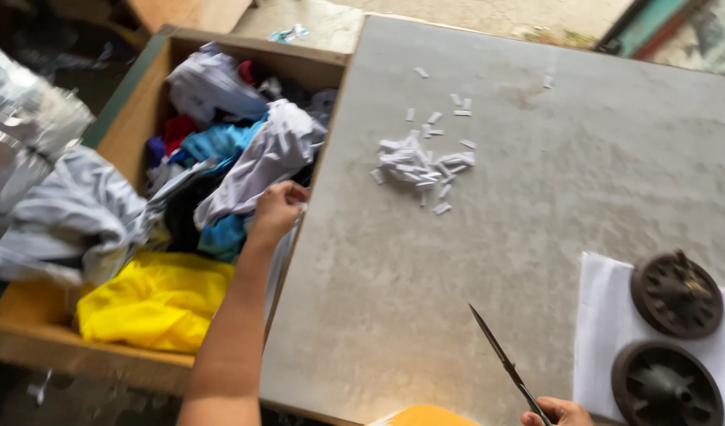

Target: The person uses large shears to cut a long strip of white fabric on a table, guided by two heavy metal weights. The person repeatedly cuts the fabric into smaller pieces and places them into a wooden crate filled with other fabric scraps.

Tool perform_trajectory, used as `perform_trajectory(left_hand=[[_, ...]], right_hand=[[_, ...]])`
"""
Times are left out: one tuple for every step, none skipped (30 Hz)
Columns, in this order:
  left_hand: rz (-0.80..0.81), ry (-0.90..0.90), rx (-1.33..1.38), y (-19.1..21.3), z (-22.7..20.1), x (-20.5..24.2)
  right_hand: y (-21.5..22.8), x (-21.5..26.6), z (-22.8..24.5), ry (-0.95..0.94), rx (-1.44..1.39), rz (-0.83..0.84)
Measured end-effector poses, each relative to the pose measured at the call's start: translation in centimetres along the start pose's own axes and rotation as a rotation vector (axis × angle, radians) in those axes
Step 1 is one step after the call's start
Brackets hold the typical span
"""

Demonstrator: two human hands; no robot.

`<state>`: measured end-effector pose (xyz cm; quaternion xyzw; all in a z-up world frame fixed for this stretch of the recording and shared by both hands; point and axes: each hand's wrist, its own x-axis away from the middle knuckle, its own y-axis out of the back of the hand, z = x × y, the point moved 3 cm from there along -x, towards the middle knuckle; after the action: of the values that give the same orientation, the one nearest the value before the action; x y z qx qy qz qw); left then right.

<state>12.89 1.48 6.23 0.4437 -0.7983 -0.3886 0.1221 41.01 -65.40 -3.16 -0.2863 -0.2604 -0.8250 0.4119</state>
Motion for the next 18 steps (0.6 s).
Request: perform_trajectory(left_hand=[[-0.043, 0.02, 0.092, -1.3, -2.4, -2.0], [-0.07, 0.037, 0.19, -3.3, -5.3, -3.9], [-0.031, 0.004, 0.196, -4.8, -5.5, -5.7], [-0.094, -0.027, 0.212, -6.6, -6.2, -7.7], [-0.157, -0.057, 0.232, -8.8, -7.0, -9.6], [-0.101, -0.096, 0.245, -9.8, -8.4, -9.9], [-0.211, -0.13, 0.168, -10.4, -9.7, -10.2], [-0.323, -0.158, 0.09, -10.8, -10.6, -10.0], [-0.269, -0.192, 0.103, -11.9, -13.4, -8.0], [-0.227, -0.242, 0.109, -12.6, -16.1, -6.1], [-0.186, -0.292, 0.117, -13.0, -18.5, -4.2], [-0.148, -0.31, 0.127, -15.3, -20.0, -1.9], [0.023, -0.264, 0.3, -17.7, -21.1, 0.4], [0.188, -0.204, 0.461, -19.6, -21.8, 3.2], [0.218, -0.209, 0.461, -21.8, -23.2, 6.7], [0.458, 0.044, 0.743, -24.3, -23.9, 10.4], [0.692, 0.319, 1.01, -26.6, -24.8, 14.3], [0.701, 0.326, 1.004, -27.0, -26.5, 17.0]], right_hand=[[0.1, 0.3, -0.5, 0.067, 0.157, -0.02], [0.2, 1.1, -1.5, 0.122, 0.308, -0.05], [-0.3, 2.4, -0.8, 0.104, 0.273, -0.084], [-0.9, 4.1, -0.4, 0.085, 0.262, -0.102], [-1.3, 5.7, 0.0, 0.065, 0.25, -0.119], [-1.7, 7.1, 0.2, 0.037, 0.204, -0.163], [-1.9, 8.3, 0.3, 0.005, 0.134, -0.205], [-2.2, 9.6, 0.4, -0.032, 0.067, -0.238], [-2.3, 10.8, -1.4, -0.065, 0.023, -0.273], [-2.2, 11.5, -2.6, -0.038, -0.063, -0.284], [-2.2, 12.2, -3.7, -0.008, -0.148, -0.299], [-2.0, 13.0, -5.1, -0.032, -0.174, -0.324], [-2.0, 13.8, -6.4, -0.015, -0.2, -0.341], [-1.8, 14.4, -7.7, 0.006, -0.22, -0.346], [-1.6, 15.4, -8.4, -0.013, -0.238, -0.361], [-1.3, 16.0, -8.9, -0.046, -0.3, -0.347], [-1.1, 16.7, -9.4, -0.08, -0.362, -0.333], [-0.9, 17.5, -9.9, -0.09, -0.369, -0.334]])
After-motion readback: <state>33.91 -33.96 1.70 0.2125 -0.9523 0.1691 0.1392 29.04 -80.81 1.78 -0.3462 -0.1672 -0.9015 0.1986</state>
